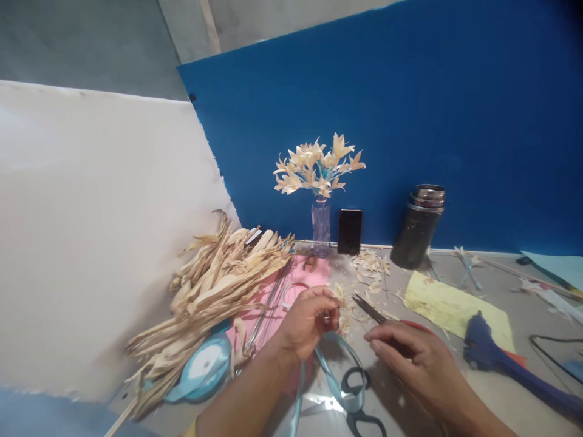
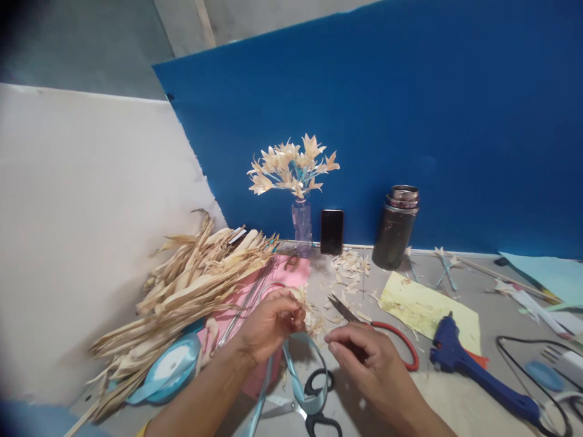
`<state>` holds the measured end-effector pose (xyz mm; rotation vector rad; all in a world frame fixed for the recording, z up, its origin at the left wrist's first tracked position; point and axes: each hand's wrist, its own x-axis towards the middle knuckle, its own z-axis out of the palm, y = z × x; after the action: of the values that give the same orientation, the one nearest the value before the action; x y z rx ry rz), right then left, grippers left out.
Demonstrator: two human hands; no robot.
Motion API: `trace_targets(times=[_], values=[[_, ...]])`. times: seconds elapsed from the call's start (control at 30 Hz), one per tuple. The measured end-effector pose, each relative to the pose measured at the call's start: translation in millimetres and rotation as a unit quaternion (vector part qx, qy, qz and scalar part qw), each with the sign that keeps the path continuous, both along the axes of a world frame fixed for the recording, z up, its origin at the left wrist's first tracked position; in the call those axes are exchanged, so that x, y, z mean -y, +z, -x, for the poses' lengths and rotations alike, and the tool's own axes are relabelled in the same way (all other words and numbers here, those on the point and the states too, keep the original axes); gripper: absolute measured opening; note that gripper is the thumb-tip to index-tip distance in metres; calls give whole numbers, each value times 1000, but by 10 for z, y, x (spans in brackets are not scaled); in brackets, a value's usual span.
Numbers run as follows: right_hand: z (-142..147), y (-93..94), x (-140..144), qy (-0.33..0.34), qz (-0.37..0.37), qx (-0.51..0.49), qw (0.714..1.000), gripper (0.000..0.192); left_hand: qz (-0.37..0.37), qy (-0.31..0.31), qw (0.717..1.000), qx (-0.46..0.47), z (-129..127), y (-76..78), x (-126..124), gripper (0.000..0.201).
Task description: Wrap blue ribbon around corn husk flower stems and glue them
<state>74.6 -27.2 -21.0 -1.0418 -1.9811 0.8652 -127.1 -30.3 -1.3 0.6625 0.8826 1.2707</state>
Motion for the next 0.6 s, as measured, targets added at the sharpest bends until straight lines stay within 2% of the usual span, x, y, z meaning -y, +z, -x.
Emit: trace_targets(times=[0.4,0.5,0.6], values=[[-16,-11,7,-18,-5,-24,1000,21,-5,-19,1000,-25,-8,-51,-10,15],[-52,-34,-31,-42,12,-33,999,22,6,-11,999,-46,13,-49,-56,19],[-124,-46,-108,-97,33,-73,992,26,24,2,996,-85,35,39,-189,22]])
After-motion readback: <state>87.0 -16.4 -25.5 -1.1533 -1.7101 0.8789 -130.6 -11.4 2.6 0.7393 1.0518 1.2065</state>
